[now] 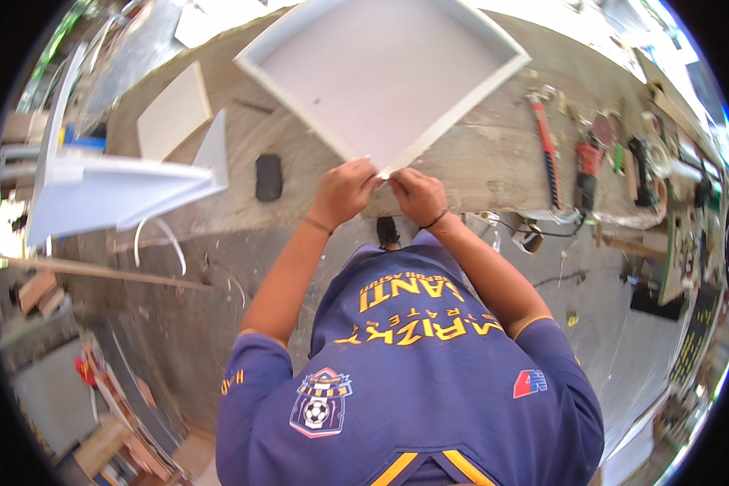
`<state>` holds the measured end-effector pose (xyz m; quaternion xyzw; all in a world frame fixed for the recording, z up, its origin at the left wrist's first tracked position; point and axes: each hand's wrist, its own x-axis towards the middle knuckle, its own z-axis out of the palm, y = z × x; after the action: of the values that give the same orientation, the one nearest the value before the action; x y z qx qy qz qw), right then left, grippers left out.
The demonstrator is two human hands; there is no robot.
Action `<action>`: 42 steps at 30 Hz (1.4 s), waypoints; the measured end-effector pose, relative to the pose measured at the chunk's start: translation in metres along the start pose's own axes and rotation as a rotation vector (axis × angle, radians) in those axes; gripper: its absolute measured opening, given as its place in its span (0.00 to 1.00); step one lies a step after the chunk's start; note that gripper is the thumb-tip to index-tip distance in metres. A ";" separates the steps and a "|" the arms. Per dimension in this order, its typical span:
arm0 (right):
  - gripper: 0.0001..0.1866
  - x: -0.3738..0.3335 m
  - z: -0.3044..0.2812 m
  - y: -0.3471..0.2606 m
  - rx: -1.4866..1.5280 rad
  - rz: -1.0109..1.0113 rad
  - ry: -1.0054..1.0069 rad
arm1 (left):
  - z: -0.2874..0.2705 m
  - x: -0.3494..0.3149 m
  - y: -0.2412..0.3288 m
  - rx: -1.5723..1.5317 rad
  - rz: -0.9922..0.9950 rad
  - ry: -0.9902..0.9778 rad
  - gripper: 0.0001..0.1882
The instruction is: The person applies a strip to the edges of a white wooden drawer using a small tool to press it down and then trims the excess strip using a utility knife.
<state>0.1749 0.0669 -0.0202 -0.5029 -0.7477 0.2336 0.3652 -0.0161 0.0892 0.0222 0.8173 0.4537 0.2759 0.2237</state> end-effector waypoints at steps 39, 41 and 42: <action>0.13 -0.003 -0.178 0.161 0.322 0.527 -0.003 | 0.124 -0.009 0.048 -0.415 -1.071 0.947 0.19; 0.13 -0.001 -0.178 0.155 0.313 0.510 -0.044 | 0.129 -0.007 0.054 -0.329 -1.046 0.945 0.17; 0.12 -0.002 -0.179 0.154 0.307 0.501 -0.063 | 0.131 -0.008 0.057 -0.320 -1.008 0.968 0.16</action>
<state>0.4046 0.1216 -0.0193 -0.6032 -0.5670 0.4427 0.3444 0.1016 0.0388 -0.0426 0.2517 0.7783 0.5337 0.2146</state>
